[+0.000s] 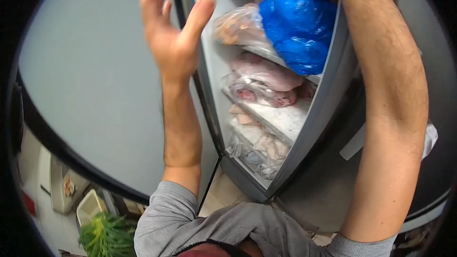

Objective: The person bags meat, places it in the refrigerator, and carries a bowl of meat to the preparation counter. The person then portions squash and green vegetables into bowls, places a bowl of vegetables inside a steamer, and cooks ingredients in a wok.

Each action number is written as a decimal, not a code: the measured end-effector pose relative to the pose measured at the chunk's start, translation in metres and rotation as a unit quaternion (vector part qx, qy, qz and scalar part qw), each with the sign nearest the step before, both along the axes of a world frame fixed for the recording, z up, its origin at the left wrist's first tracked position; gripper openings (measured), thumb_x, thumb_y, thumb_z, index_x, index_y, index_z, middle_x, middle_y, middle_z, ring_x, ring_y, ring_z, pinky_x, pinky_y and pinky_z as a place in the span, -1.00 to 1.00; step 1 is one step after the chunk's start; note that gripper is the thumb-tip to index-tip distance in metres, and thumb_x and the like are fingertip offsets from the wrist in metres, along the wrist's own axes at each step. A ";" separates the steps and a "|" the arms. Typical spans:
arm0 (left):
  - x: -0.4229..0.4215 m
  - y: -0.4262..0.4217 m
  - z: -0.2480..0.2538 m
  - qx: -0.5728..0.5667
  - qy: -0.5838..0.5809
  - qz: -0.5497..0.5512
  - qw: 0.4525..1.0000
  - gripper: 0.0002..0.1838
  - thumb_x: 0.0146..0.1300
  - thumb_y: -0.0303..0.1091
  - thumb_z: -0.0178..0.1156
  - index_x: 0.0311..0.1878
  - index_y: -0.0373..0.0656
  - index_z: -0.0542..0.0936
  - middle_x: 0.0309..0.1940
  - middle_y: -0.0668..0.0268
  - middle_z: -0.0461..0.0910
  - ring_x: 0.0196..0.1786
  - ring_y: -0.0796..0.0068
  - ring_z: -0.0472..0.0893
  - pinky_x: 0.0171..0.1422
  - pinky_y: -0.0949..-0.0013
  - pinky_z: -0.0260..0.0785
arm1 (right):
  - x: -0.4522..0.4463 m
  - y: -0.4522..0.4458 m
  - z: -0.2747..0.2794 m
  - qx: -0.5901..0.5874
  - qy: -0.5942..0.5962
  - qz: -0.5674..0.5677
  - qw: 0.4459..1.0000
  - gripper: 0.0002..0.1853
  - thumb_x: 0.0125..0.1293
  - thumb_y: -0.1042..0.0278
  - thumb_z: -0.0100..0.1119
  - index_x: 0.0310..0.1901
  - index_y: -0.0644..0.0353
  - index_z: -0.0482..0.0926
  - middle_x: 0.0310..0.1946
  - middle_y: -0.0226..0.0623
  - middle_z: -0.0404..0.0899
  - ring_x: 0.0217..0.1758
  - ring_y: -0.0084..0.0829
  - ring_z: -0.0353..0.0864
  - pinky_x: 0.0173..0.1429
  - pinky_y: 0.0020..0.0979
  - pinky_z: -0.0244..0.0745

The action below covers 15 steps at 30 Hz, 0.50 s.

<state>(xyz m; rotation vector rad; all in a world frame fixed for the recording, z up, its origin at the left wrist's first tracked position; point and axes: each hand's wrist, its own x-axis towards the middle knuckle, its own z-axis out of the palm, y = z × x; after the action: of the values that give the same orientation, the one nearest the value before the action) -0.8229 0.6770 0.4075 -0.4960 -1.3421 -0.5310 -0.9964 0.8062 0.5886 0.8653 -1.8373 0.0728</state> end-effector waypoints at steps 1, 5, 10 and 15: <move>0.024 0.003 -0.020 0.014 0.012 0.044 0.999 -0.19 -0.05 -0.32 0.39 0.27 -0.18 0.21 0.23 0.10 0.26 0.31 0.17 0.21 0.37 0.04 -0.06 | 0.005 0.003 -0.001 0.004 -0.020 0.002 1.000 -0.16 0.00 0.09 0.30 0.34 -0.05 0.12 0.30 0.22 0.05 0.34 0.10 0.11 0.35 -0.13 0.12; 0.117 0.013 -0.081 0.073 0.065 0.240 0.966 -0.31 -0.03 -0.46 0.33 0.21 -0.32 0.28 0.18 0.07 0.30 0.27 0.18 0.27 0.37 0.18 0.06 | 0.007 0.004 0.000 -0.003 -0.033 -0.016 0.999 -0.17 -0.02 0.12 0.32 0.32 -0.08 0.15 0.29 0.24 0.04 0.31 0.12 0.15 0.34 -0.15 0.13; 0.225 0.033 -0.113 0.104 0.155 0.560 0.807 -0.48 0.12 -0.45 0.19 0.16 -0.28 0.30 0.12 0.12 0.29 0.27 0.23 0.23 0.37 0.12 0.03 | 0.026 0.017 -0.007 0.008 0.074 0.007 0.997 -0.24 0.08 -0.02 0.21 0.31 -0.07 0.15 0.31 0.01 0.06 0.32 0.02 0.12 0.26 0.04 0.13; 0.303 -0.032 -0.140 0.320 0.042 0.416 0.850 -0.64 0.35 -0.26 -0.07 0.17 -0.14 0.33 0.07 0.25 0.38 0.16 0.36 0.35 0.27 0.33 0.09 | 0.026 0.026 -0.009 -0.017 0.159 0.165 0.973 -0.34 0.09 -0.23 0.15 0.17 -0.04 0.38 0.25 0.07 0.14 0.26 0.03 0.16 0.20 0.03 0.25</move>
<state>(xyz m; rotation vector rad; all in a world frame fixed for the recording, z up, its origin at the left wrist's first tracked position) -0.5203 0.6446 0.2677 0.6049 -1.0739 -0.1898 -0.9706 0.8325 0.5792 1.0852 -1.3804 0.1654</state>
